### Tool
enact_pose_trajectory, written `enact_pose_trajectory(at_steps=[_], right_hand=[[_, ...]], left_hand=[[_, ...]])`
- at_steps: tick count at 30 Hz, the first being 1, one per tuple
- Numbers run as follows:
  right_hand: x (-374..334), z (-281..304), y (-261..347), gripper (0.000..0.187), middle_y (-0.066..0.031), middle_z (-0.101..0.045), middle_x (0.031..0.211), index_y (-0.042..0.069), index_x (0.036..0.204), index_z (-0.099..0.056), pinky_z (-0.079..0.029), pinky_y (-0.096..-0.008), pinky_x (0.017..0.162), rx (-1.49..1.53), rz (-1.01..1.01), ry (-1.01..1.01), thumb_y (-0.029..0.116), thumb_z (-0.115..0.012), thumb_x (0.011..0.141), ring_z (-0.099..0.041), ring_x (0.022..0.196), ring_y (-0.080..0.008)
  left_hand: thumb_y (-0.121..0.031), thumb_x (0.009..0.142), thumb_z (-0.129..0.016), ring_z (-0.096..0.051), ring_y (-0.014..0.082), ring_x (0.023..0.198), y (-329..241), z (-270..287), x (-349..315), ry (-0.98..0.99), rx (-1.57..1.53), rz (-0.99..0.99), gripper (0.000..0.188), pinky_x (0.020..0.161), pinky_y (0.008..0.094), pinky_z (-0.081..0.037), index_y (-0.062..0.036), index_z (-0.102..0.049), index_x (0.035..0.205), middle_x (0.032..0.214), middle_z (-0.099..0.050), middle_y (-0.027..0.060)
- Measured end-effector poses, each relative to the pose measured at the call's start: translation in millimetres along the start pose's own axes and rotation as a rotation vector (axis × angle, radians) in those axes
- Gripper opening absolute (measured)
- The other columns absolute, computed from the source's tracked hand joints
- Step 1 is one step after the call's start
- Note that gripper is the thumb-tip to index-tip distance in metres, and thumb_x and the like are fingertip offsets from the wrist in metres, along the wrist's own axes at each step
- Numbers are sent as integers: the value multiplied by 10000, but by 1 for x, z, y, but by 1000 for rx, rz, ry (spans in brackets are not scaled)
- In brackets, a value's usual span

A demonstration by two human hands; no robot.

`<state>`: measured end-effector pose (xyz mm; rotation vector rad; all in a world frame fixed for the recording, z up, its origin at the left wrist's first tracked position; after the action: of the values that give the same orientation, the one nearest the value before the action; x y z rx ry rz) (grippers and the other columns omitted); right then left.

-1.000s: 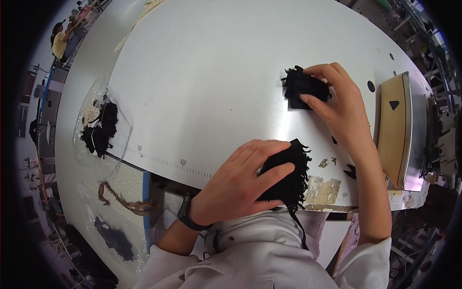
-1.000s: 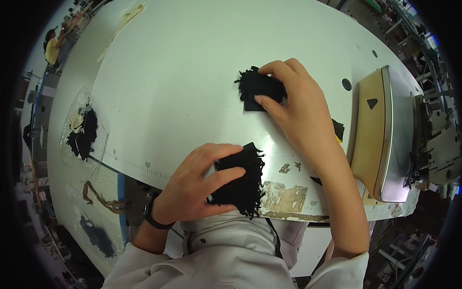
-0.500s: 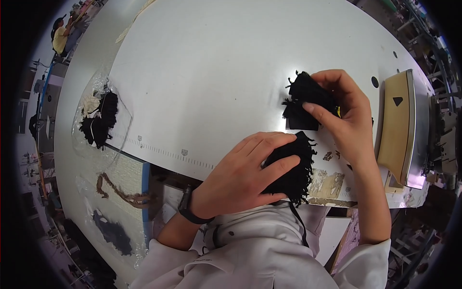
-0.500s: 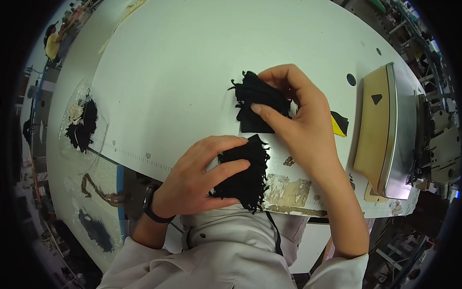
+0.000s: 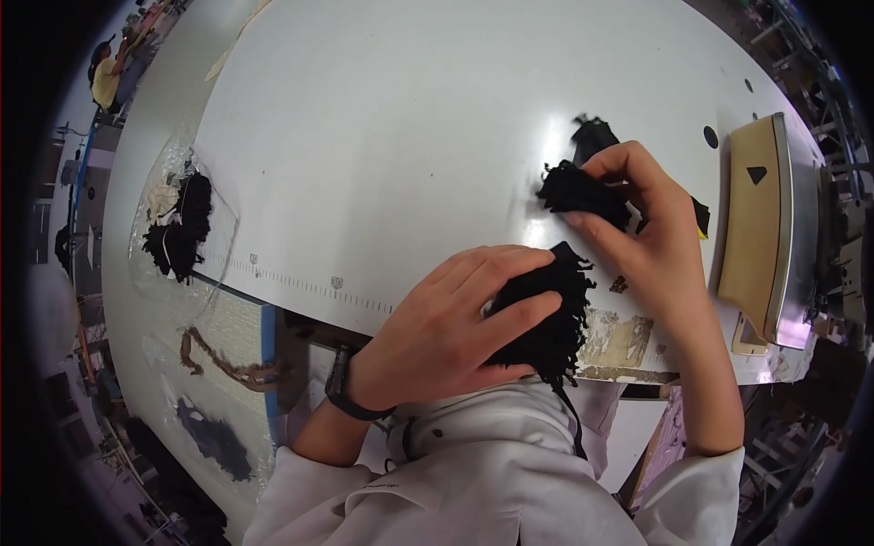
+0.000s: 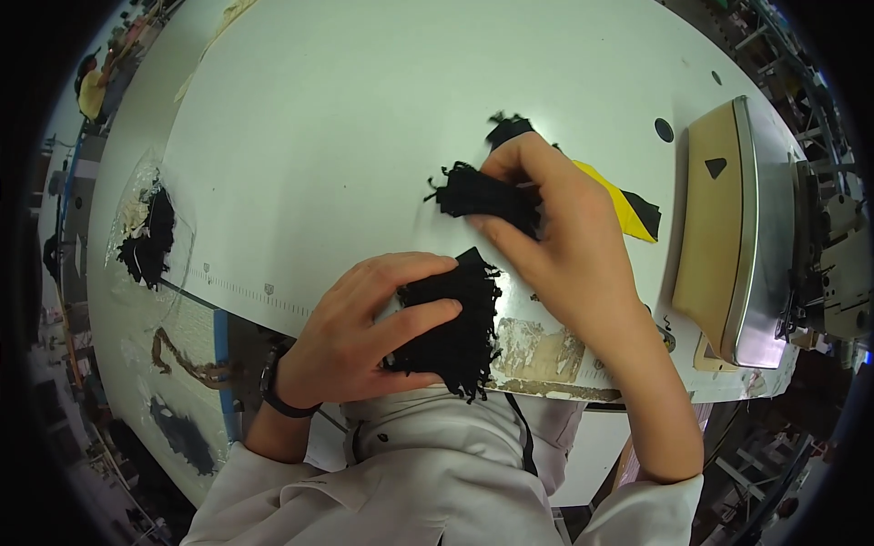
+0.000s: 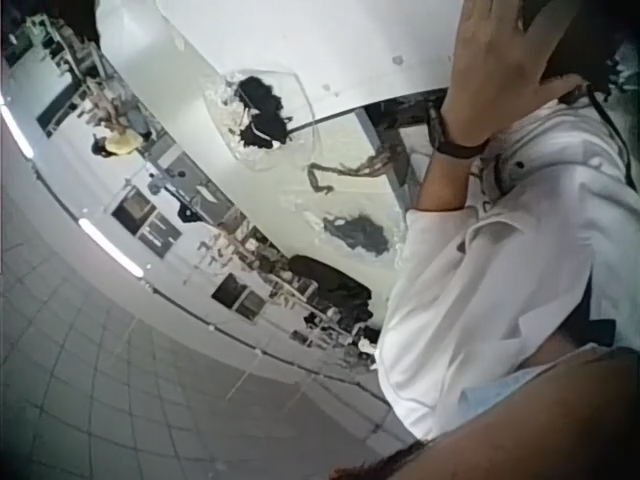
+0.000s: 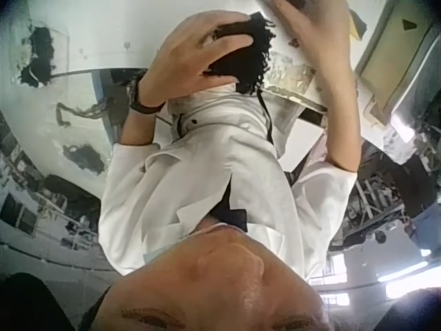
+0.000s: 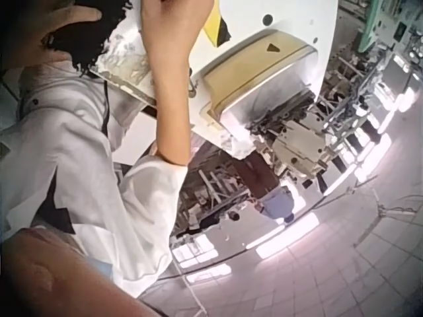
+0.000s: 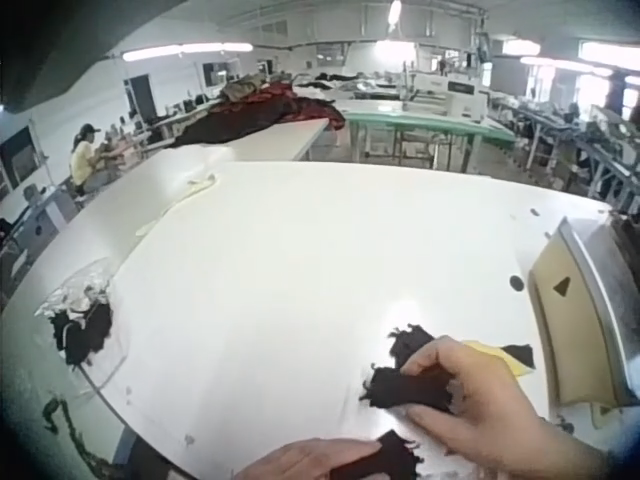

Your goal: Inspecting and sorting small black fabric pieces using thread snips at a textile manufacturing workstation.

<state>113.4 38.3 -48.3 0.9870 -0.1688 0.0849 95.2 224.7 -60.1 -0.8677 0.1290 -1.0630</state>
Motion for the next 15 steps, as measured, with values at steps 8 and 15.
enact_pose_trajectory(at_steps=[8, 15], right_hand=[[-15, -7, 15, 336, -119, -655, 1026, 9, 1112, -640, -520, -364, 731, -145, 213, 131, 29, -727, 787, -645, 895, -300], [-22, -14, 21, 343, -126, -651, 1100, 10, 1158, -655, -551, -355, 774, -338, 353, 94, 15, -690, 817, -652, 932, -297]], left_hand=[[-312, 704, -806, -546, 355, 1174, -1, 1, -1, 1, 13, 15, 575, 966, 459, -453, -123, -623, 1215, 1331, -539, 146], [-294, 691, -834, -435, 413, 1290, 1, 4, -2, -51, 58, 56, 545, 1059, 498, -388, -136, -654, 1181, 1457, -383, 226]])
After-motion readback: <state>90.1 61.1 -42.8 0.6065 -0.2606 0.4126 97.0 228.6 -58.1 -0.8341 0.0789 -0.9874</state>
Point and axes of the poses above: each hand's wrist, its own x-axis towards the middle knuckle, its own z-axis out of the back of the hand, y = z × x, the point moved 5 cm from there along x, towards the middle knuckle
